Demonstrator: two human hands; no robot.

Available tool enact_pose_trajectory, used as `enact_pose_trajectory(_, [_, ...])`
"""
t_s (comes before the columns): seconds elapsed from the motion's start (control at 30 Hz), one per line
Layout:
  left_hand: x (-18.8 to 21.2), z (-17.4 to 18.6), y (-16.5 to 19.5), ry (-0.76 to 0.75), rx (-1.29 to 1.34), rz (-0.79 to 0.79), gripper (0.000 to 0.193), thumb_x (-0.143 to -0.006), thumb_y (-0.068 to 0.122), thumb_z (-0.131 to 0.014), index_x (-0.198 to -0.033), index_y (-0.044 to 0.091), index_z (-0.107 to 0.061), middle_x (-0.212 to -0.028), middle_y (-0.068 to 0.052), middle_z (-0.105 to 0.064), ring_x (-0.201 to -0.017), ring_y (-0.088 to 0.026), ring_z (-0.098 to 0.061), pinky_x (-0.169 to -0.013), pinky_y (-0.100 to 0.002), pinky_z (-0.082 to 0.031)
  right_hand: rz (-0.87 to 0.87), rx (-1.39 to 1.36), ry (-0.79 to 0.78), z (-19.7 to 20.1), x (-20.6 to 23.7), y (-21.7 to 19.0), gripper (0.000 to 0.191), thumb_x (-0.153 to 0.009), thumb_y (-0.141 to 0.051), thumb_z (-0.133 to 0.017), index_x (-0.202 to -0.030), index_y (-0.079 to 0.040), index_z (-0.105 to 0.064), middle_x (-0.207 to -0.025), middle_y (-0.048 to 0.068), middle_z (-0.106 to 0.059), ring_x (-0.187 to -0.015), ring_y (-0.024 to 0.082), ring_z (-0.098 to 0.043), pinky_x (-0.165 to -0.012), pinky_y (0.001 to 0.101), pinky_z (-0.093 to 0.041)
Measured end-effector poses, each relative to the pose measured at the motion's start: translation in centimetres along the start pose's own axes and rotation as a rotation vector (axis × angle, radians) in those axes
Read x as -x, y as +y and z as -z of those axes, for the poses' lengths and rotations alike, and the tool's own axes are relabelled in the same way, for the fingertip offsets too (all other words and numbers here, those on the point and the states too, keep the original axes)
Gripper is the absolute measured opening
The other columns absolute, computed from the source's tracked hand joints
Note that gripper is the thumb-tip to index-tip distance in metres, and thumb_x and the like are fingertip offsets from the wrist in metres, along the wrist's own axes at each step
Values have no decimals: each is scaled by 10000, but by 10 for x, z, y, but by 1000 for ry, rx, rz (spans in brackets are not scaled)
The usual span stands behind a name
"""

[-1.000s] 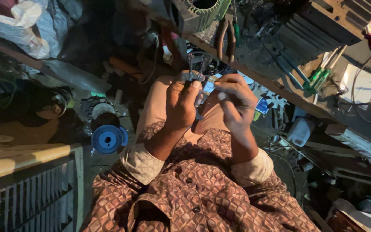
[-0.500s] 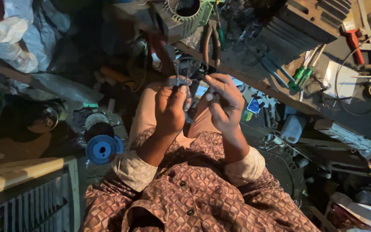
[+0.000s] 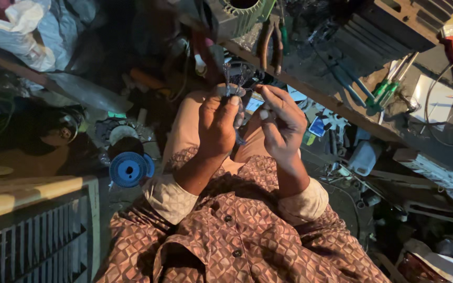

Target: The person sits on the floor in a workshop and uses a yellow scraper to clean the interior of a cylindrical motor stator. After scraping, the person picks up a small metal component and manipulates it with both hands, inspecting and adjusting it.

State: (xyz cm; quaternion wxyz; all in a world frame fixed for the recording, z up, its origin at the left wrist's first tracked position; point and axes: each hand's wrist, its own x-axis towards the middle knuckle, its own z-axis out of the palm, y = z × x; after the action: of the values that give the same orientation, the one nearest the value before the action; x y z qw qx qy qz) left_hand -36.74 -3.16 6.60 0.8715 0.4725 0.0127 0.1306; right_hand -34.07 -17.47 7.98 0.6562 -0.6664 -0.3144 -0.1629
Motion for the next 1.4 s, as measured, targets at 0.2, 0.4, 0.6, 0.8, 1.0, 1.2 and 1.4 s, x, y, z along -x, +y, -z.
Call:
enact_pose_trajectory(0.2, [1,-1,3,32,-80,9,140,-1029,140,-567,-1045,44,-668,-761,29,-577,-648,-52,-490,-588,-231,-400,-67,-47,32,-1,2,-3,325,-983,32,-593,-1297,54,-670,-1252,173,-646,-900,126,-611,-792,233,-524])
enact_pose_trajectory(0.4, [0,-2,4,24,-21,10,114,-1032,126,-570,-1049,52,-655,-796,34,-572,-669,-51,-491,-598,-227,-403,-91,-97,37,-2,5,-3,317,-963,74,-586,-1269,63,-669,-1239,160,-626,-944,130,-581,-788,233,-501])
enact_pose_trajectory(0.6, [0,-3,5,23,-23,8,128,-1023,137,-573,-1059,50,-660,-777,36,-577,-660,-51,-490,-592,-227,-403,-115,-117,17,0,8,-5,332,-944,96,-566,-1260,69,-665,-1232,149,-608,-944,127,-578,-801,222,-483])
enact_pose_trajectory(0.8, [2,-1,6,13,-91,-8,155,-1036,166,-577,-1044,40,-668,-777,34,-590,-679,-52,-500,-612,-231,-408,-143,-162,13,-2,9,-7,290,-960,108,-557,-1228,87,-664,-1231,147,-595,-962,128,-576,-778,213,-487])
enact_pose_trajectory(1.0, [2,-1,8,-19,-89,-37,177,-1040,183,-577,-1055,38,-678,-773,32,-592,-686,-54,-499,-624,-235,-402,-108,-157,-24,1,8,-7,293,-940,92,-567,-1216,80,-666,-1219,145,-609,-1006,131,-592,-867,247,-489])
enact_pose_trajectory(1.2, [6,-6,13,-11,-180,-114,145,-1054,168,-569,-1102,56,-646,-781,39,-567,-697,-49,-484,-633,-231,-404,-122,-187,49,4,6,-5,352,-923,54,-576,-1269,62,-643,-1295,134,-575,-985,104,-553,-830,219,-484])
enact_pose_trajectory(1.4, [9,-9,18,-31,-207,-137,133,-1067,163,-562,-1112,62,-636,-816,36,-581,-720,-47,-495,-650,-230,-420,-78,-94,36,4,6,-6,350,-974,40,-617,-1322,31,-650,-1316,127,-580,-984,105,-559,-829,210,-483])
